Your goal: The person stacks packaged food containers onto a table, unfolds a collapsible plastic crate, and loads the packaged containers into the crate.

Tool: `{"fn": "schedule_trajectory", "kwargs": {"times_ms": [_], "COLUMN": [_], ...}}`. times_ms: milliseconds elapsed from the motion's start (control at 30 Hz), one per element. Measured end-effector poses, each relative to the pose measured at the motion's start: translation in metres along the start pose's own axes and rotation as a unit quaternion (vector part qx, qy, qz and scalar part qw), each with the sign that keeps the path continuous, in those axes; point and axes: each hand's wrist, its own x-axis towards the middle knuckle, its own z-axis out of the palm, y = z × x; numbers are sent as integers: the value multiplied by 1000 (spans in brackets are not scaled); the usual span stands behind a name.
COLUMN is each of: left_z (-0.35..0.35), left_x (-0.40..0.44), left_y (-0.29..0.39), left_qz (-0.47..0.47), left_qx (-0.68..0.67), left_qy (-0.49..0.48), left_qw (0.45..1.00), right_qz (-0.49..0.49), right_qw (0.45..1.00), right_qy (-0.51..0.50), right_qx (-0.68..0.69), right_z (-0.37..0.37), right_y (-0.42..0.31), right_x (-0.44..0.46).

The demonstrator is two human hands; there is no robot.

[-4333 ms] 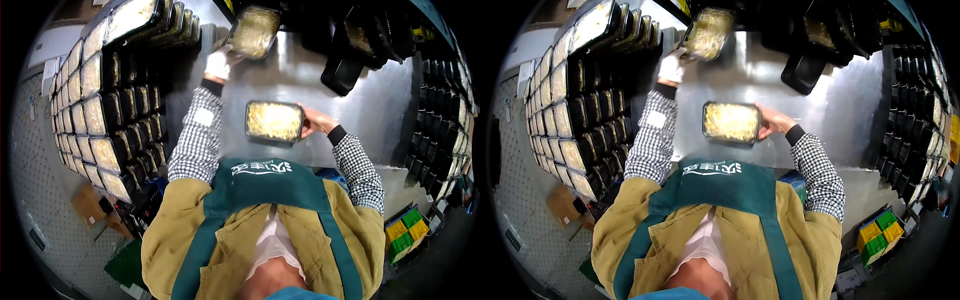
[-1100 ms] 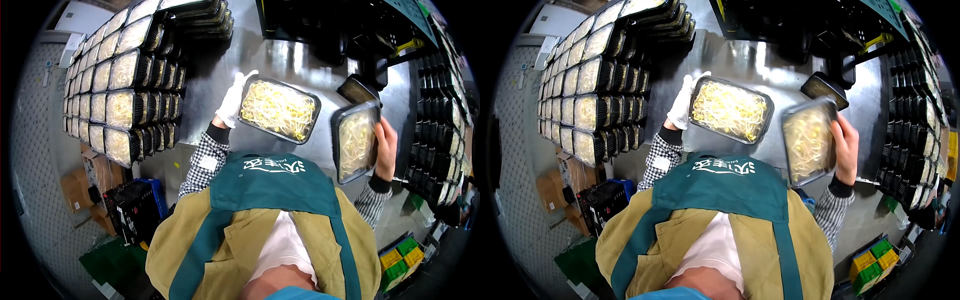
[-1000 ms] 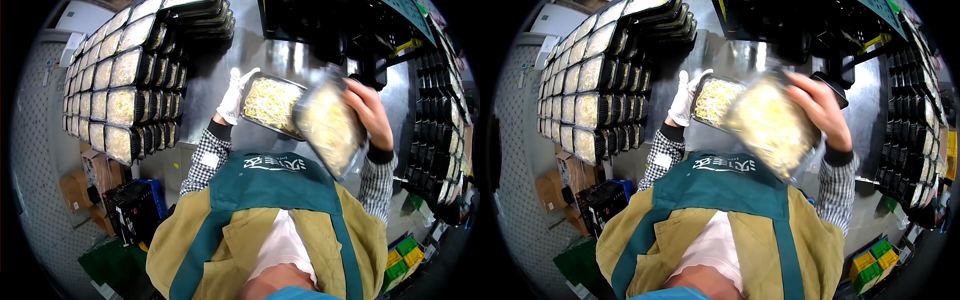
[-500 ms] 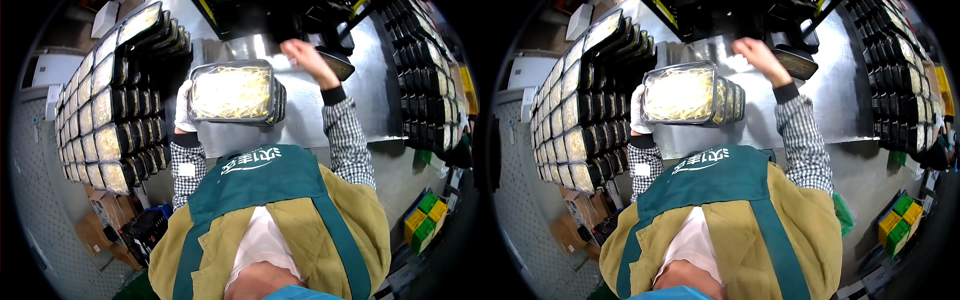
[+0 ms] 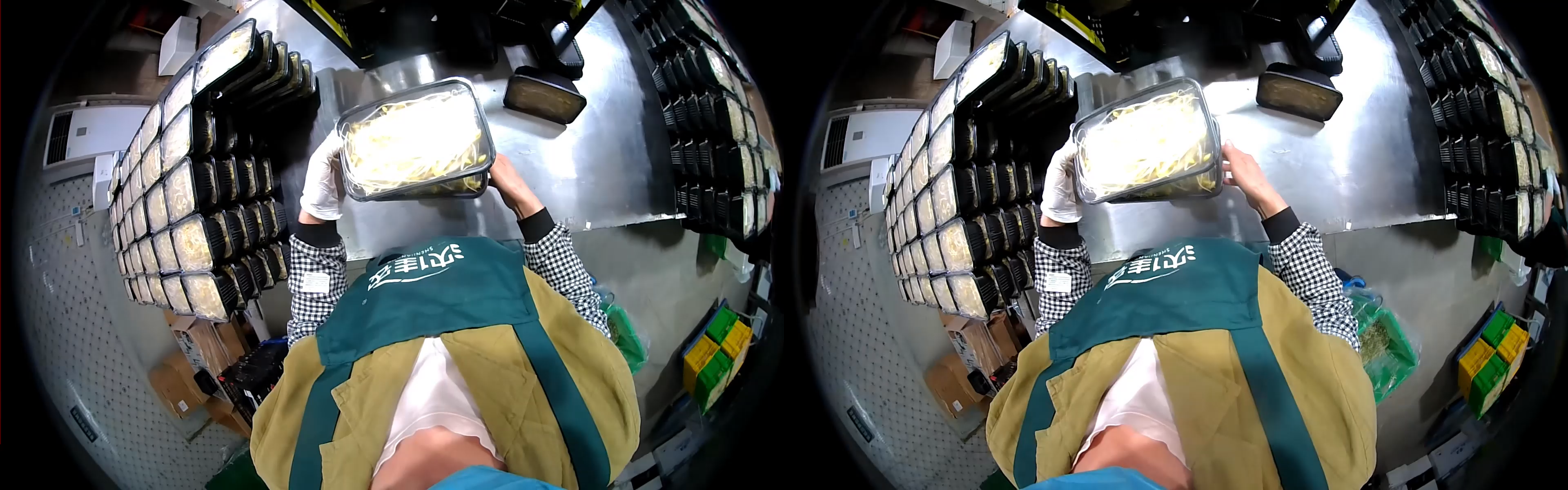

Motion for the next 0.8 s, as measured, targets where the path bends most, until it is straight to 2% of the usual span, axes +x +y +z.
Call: {"fn": "schedule_trajectory", "kwargs": {"times_ms": [67,100,133,167,233,300,333,367,467,500,567,633,667,700,767,800], "left_z": [5,17,28,38,75,68,66,63,59,50,22,-16,-35,-59,-89,-100], "left_x": [3,-4,-12,-22,-40,-40,-39,-38,-60,-58,-48,-21,-4,15,46,59], "left_y": [6,16,29,40,32,-9,-15,-13,5,7,12,50,58,66,90,105], "left_qz": [146,234,313,369,349,294,290,286,305,296,311,267,281,303,344,294], "left_qx": [163,279,496,681,726,682,646,611,749,716,731,801,782,702,645,661], "left_qy": [-24,-34,-31,-23,-84,-171,-190,-206,-106,-112,-81,-43,-20,-13,2,10], "left_qw": [975,931,809,632,586,647,680,709,579,622,602,534,556,645,682,691], "right_qz": [14,20,-7,-15,-47,-113,-146,-200,-132,-122,-129,-128,-215,-190,-214,-194], "right_qw": [990,978,957,959,965,965,946,951,990,992,992,990,964,961,950,962], "right_qy": [36,55,76,60,38,17,30,44,15,9,6,5,31,53,88,62], "right_qx": [-133,-199,-281,-277,-254,-236,-287,-231,-50,-13,6,-64,-151,-195,-210,-184], "right_z": [-15,-21,-25,-23,-16,-13,-8,-6,24,37,72,111,126,144,182,199], "right_y": [26,43,68,80,93,84,77,102,90,88,80,78,89,76,58,49], "right_x": [26,37,48,54,59,56,50,65,79,90,127,184,218,233,259,271]}}
